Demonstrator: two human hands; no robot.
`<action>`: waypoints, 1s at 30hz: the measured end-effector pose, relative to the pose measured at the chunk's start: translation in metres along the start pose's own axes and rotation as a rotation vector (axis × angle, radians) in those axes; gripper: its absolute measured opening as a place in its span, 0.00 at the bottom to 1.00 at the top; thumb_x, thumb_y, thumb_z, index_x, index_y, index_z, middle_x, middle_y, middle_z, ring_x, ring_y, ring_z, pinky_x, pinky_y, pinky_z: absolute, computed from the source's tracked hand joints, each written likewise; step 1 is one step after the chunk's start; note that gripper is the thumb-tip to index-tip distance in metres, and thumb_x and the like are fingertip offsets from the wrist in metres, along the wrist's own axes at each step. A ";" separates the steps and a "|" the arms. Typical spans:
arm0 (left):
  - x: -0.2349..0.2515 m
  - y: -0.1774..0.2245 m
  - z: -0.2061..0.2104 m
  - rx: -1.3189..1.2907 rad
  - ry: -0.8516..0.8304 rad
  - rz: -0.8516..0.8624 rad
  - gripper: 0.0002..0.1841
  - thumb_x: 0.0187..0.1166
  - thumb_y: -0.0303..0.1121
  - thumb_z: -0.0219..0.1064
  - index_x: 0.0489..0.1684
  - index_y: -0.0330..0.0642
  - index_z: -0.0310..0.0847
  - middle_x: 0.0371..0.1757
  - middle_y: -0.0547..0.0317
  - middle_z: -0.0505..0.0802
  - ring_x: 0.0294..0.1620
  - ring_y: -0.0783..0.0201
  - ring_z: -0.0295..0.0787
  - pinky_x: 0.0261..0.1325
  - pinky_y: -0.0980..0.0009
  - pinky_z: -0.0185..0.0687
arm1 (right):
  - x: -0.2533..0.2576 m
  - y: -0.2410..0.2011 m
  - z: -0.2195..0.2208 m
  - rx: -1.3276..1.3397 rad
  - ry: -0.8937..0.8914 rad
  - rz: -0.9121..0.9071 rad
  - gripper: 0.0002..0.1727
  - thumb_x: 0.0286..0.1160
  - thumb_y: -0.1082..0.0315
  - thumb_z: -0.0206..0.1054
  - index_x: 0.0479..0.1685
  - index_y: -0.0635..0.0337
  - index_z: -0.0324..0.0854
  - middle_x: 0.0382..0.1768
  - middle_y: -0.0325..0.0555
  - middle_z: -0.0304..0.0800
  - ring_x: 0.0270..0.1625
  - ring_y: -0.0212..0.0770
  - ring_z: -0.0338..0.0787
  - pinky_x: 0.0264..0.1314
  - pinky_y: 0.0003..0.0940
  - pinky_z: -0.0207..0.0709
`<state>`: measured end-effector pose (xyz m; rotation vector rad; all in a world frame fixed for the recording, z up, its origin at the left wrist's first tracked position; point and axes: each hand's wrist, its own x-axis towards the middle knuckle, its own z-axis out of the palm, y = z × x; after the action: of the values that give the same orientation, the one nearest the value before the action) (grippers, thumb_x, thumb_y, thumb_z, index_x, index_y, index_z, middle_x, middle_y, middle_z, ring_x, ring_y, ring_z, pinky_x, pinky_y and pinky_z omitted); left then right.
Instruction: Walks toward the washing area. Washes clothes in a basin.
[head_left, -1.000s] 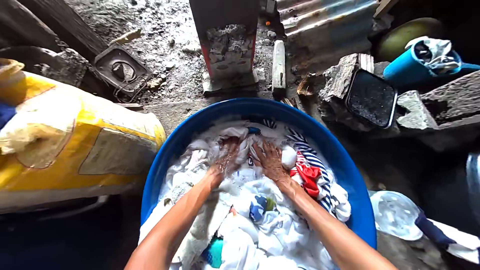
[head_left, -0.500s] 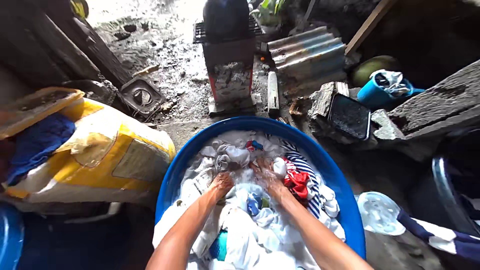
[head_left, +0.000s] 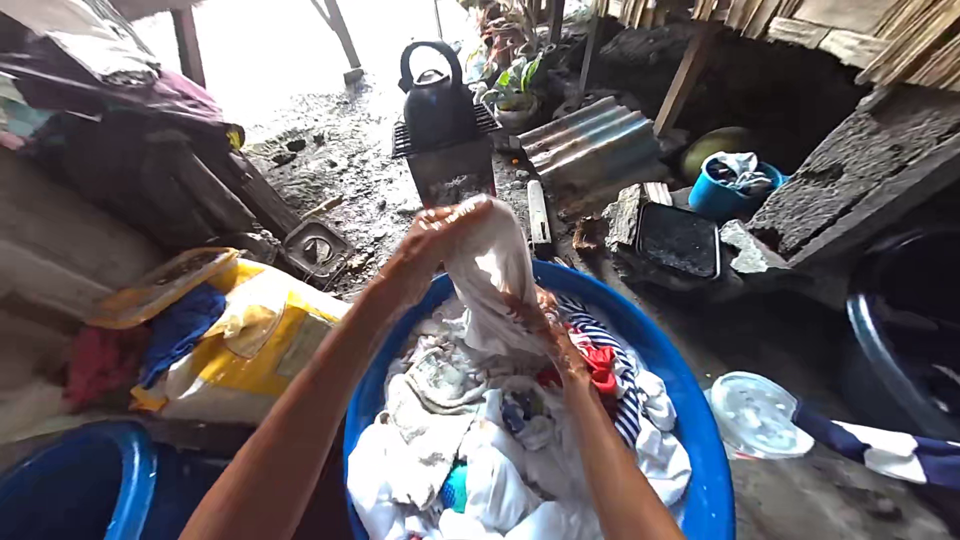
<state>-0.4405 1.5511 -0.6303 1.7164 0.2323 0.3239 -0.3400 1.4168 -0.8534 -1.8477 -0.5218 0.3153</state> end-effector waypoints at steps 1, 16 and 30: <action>-0.001 0.019 -0.004 -0.044 0.051 0.021 0.13 0.90 0.37 0.55 0.40 0.48 0.86 0.32 0.72 0.92 0.35 0.78 0.89 0.44 0.77 0.87 | -0.003 0.010 0.000 0.048 0.063 0.011 0.25 0.79 0.58 0.69 0.65 0.70 0.84 0.60 0.59 0.91 0.66 0.49 0.87 0.79 0.53 0.69; -0.054 -0.102 -0.076 -0.268 0.191 -0.355 0.13 0.92 0.34 0.46 0.50 0.48 0.80 0.37 0.64 0.93 0.39 0.71 0.91 0.45 0.73 0.88 | -0.029 -0.020 -0.111 0.342 0.131 0.140 0.25 0.79 0.75 0.61 0.77 0.63 0.69 0.56 0.50 0.87 0.53 0.34 0.88 0.56 0.31 0.83; -0.060 -0.090 0.017 -0.150 -0.250 -0.301 0.13 0.84 0.31 0.58 0.61 0.38 0.80 0.43 0.67 0.92 0.42 0.77 0.88 0.52 0.74 0.86 | -0.071 -0.030 0.056 0.410 -0.236 0.285 0.16 0.85 0.76 0.56 0.66 0.77 0.73 0.46 0.52 0.84 0.43 0.30 0.82 0.51 0.26 0.79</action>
<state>-0.4882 1.5304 -0.7263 1.5296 0.2707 -0.0935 -0.4331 1.4356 -0.8466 -1.4882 -0.3208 0.7805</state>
